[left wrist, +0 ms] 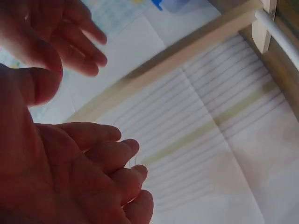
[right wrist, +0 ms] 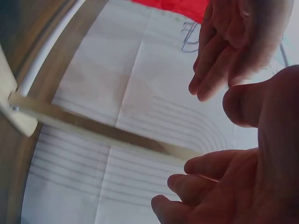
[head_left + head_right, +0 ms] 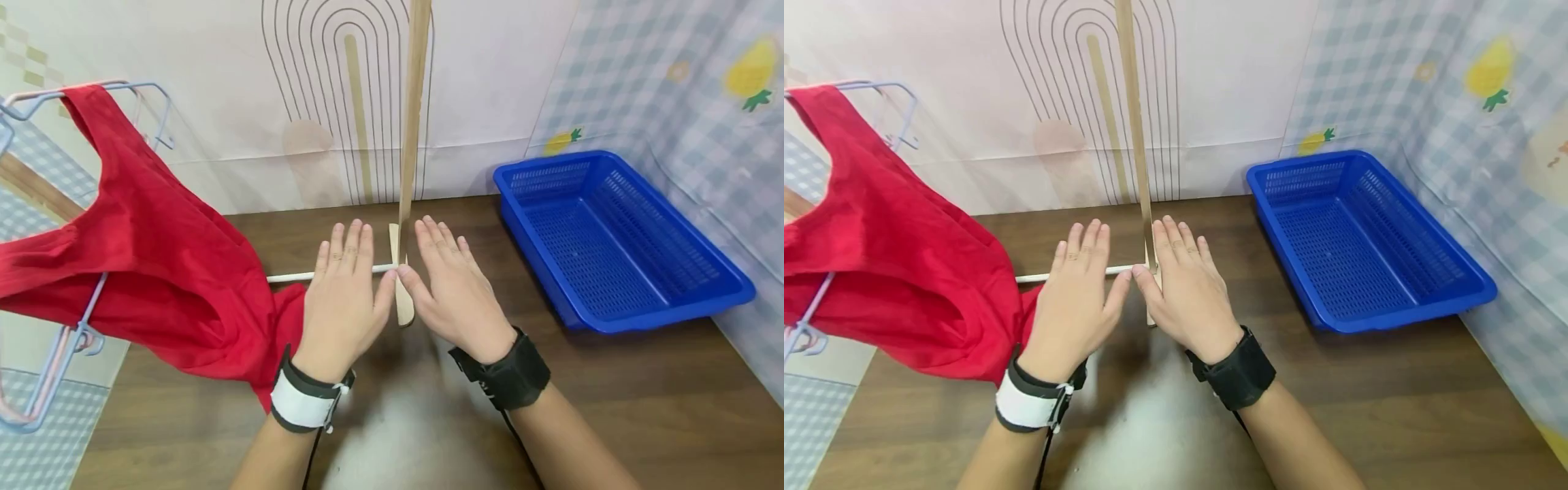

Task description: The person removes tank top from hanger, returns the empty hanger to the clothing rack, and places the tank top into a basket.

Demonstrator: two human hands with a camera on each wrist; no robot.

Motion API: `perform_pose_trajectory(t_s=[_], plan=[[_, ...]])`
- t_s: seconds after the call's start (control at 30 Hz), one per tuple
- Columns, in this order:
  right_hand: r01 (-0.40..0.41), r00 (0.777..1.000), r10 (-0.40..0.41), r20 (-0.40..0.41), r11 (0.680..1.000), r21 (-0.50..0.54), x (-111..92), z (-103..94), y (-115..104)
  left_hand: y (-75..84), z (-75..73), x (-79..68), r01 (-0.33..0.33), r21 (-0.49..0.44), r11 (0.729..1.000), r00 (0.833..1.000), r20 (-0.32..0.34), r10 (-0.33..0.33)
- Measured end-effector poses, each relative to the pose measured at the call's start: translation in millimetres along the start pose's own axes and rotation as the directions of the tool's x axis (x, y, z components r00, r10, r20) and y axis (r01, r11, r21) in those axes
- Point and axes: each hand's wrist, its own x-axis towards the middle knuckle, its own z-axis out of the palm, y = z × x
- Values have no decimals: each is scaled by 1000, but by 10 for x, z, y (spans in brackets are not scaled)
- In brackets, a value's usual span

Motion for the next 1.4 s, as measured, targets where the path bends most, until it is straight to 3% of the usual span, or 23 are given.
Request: perform_pose_trajectory(t_s=[0.1,0.23,0.3,0.37,0.47,0.6,0.67,0.77,0.83,0.9,0.93,1.03,1.13,1.27,1.33,1.4], plan=[[20,1000,-20,0,999,27,13,35,-85,-104,-115,-30,54,-20,998,998,-38,-55],[70,997,-71,7,996,49,77,104,-248,-297,-324,-74,105,-56,993,983,-142,-112],[103,995,-104,11,994,48,121,145,-336,-392,-433,-90,110,-85,990,969,-213,-125],[125,992,-126,18,991,41,157,189,-414,-477,-535,-102,110,-124,986,944,-297,-142],[138,990,-139,33,990,35,178,261,-507,-582,-673,-111,117,-193,974,873,-448,-193],[134,988,-136,76,990,35,163,372,-591,-704,-840,-103,120,-247,962,739,-624,-253],[134,986,-137,95,990,38,143,432,-614,-756,-911,-82,116,-246,962,680,-686,-257],[150,984,-152,96,988,30,110,529,-630,-853,-988,-30,113,-227,967,575,-779,-250],[160,983,-161,89,987,19,90,592,-639,-948,-1032,2,154,-207,966,531,-807,-257],[169,982,-169,83,986,6,79,651,-646,-1047,-1075,24,226,-206,952,521,-800,-297],[170,982,-169,81,985,-3,76,679,-650,-1102,-1088,32,270,-206,941,532,-782,-324],[176,981,-175,80,984,-13,75,736,-660,-1181,-1132,41,396,-194,897,594,-691,-412],[178,981,-177,82,984,-10,77,785,-660,-1213,-1145,44,484,-191,854,626,-607,-491],[182,979,-180,95,983,-10,68,816,-665,-1237,-1173,34,548,-184,816,617,-570,-543],[181,979,-179,97,983,-15,63,814,-674,-1241,-1198,19,530,-186,827,599,-609,-520],[186,978,-183,96,982,-16,65,814,-685,-1229,-1238,-4,465,-200,863,562,-686,-462]])
